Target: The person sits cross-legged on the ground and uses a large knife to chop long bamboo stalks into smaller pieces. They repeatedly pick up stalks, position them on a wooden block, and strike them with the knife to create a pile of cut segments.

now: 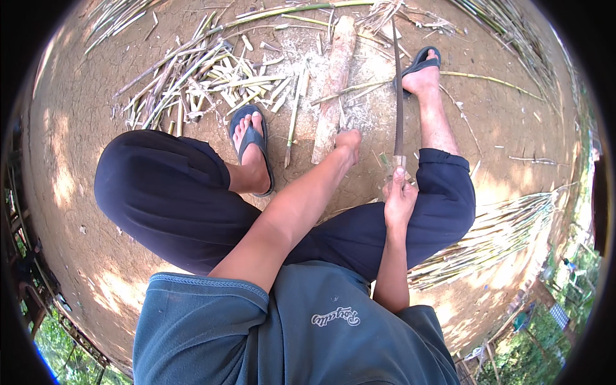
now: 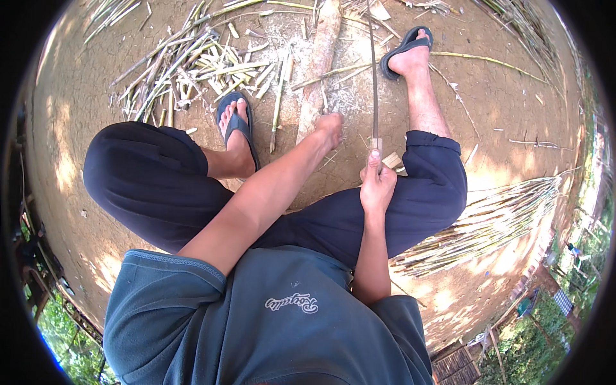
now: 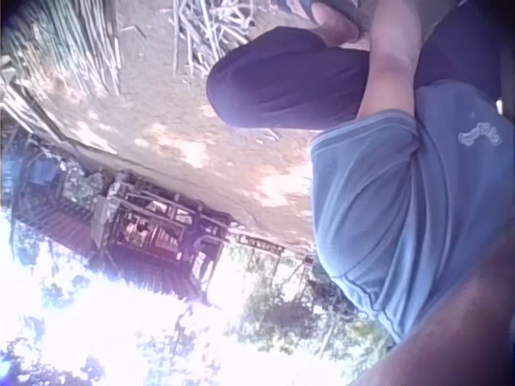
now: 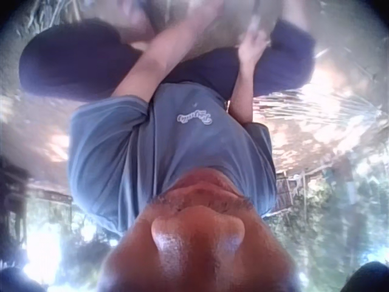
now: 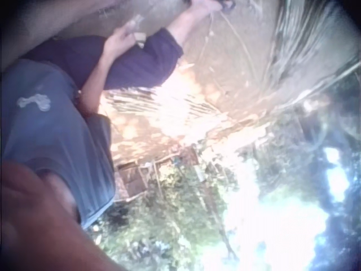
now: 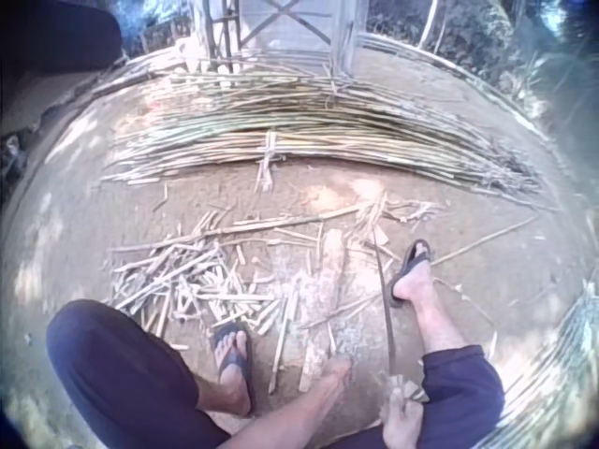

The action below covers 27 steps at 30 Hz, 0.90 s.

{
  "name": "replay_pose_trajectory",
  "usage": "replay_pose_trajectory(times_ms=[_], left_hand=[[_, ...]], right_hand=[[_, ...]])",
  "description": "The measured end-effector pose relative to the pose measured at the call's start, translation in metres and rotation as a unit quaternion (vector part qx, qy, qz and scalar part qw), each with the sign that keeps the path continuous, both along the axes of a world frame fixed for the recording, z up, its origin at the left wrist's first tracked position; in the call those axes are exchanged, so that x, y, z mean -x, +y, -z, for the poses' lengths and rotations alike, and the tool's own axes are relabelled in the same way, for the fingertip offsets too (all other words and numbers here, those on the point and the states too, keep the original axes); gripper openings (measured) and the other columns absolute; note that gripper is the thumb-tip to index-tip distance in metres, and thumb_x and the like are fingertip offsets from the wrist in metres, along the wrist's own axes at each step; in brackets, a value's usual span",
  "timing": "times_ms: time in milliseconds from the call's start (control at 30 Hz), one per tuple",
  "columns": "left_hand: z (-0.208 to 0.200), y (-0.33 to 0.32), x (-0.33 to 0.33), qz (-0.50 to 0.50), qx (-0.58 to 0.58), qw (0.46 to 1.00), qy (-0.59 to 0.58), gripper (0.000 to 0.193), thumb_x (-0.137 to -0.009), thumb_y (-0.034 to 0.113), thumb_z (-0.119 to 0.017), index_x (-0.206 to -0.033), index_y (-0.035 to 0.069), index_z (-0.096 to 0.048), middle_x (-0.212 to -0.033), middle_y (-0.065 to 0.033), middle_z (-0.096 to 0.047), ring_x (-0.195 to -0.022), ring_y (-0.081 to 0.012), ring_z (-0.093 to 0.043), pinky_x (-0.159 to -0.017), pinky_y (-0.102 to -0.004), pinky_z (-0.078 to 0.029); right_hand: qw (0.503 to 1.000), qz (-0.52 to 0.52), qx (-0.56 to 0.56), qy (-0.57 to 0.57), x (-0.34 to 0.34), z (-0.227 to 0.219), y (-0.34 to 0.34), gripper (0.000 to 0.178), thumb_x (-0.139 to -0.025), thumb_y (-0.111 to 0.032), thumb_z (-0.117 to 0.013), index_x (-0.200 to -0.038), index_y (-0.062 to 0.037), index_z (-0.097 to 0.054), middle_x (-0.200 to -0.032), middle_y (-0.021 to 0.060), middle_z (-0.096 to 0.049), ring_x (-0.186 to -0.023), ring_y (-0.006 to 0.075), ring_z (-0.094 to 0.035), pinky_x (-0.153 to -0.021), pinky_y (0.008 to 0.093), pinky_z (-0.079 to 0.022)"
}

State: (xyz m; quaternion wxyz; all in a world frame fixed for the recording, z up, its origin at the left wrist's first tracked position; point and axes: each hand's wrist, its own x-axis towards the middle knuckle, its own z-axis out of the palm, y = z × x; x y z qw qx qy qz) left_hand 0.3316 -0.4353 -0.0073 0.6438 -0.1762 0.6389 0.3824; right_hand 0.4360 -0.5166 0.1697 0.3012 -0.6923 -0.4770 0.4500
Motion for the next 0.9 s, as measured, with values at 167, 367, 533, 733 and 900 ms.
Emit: replay_pose_trajectory(times_ms=[167,367,533,733,900], left_hand=[[-0.068,0.009,0.013,-0.008,-0.003,0.992,-0.128,0.023,-0.094,0.015,-0.043,-0.072,0.010,-0.046,-0.052,0.0019,-0.033,-0.042,-0.0118,-0.025,-0.041,-0.0304,-0.020],[-0.065,0.029,0.115,0.080,-0.039,0.976,-0.197,0.025,-0.094,0.018,-0.050,-0.070,0.012,-0.045,-0.051,0.0037,-0.030,-0.040,-0.0095,-0.023,-0.038,-0.0285,-0.023],[-0.071,0.019,0.142,0.523,-0.020,0.721,0.453,0.030,-0.092,0.026,-0.052,-0.105,0.001,-0.061,-0.098,-0.0191,-0.068,-0.100,-0.0269,-0.066,-0.082,-0.0450,-0.050],[-0.037,0.022,0.134,0.543,-0.081,0.602,0.580,0.035,-0.097,0.017,-0.035,-0.121,-0.003,-0.050,-0.091,-0.0165,-0.069,-0.088,-0.0283,-0.068,-0.077,-0.0446,-0.052],[-0.060,0.021,0.201,0.613,-0.183,0.445,0.626,0.025,-0.097,0.014,-0.033,-0.111,0.001,-0.049,-0.082,-0.0166,-0.069,-0.075,-0.0323,-0.069,-0.062,-0.0431,-0.053]], right_hand=[[0.999,0.001,-0.021,0.032,-0.004,0.003,-0.006,0.058,-0.098,-0.044,-0.052,-0.055,-0.0126,-0.030,-0.051,-0.0059,-0.029,-0.046,0.0050,-0.025,-0.044,0.0270,-0.017],[0.996,0.024,0.017,0.086,-0.007,0.018,-0.006,0.058,-0.098,-0.046,-0.051,-0.054,-0.0123,-0.033,-0.050,-0.0057,-0.031,-0.045,0.0045,-0.026,-0.043,0.0273,-0.018],[0.999,0.007,0.023,-0.035,-0.007,0.008,-0.005,0.066,-0.093,-0.054,-0.053,-0.051,-0.0044,-0.042,-0.045,-0.0009,-0.039,-0.043,0.0087,-0.037,-0.043,0.0309,-0.028],[0.997,-0.056,-0.005,-0.061,-0.002,-0.003,-0.028,0.066,-0.093,-0.053,-0.054,-0.054,-0.0012,-0.046,-0.045,0.0017,-0.041,-0.044,0.0103,-0.040,-0.044,0.0332,-0.032],[0.981,-0.111,-0.094,-0.127,0.011,-0.018,-0.055,0.064,-0.094,-0.051,-0.053,-0.055,-0.0006,-0.045,-0.046,0.0042,-0.040,-0.044,0.0124,-0.039,-0.045,0.0345,-0.032]])
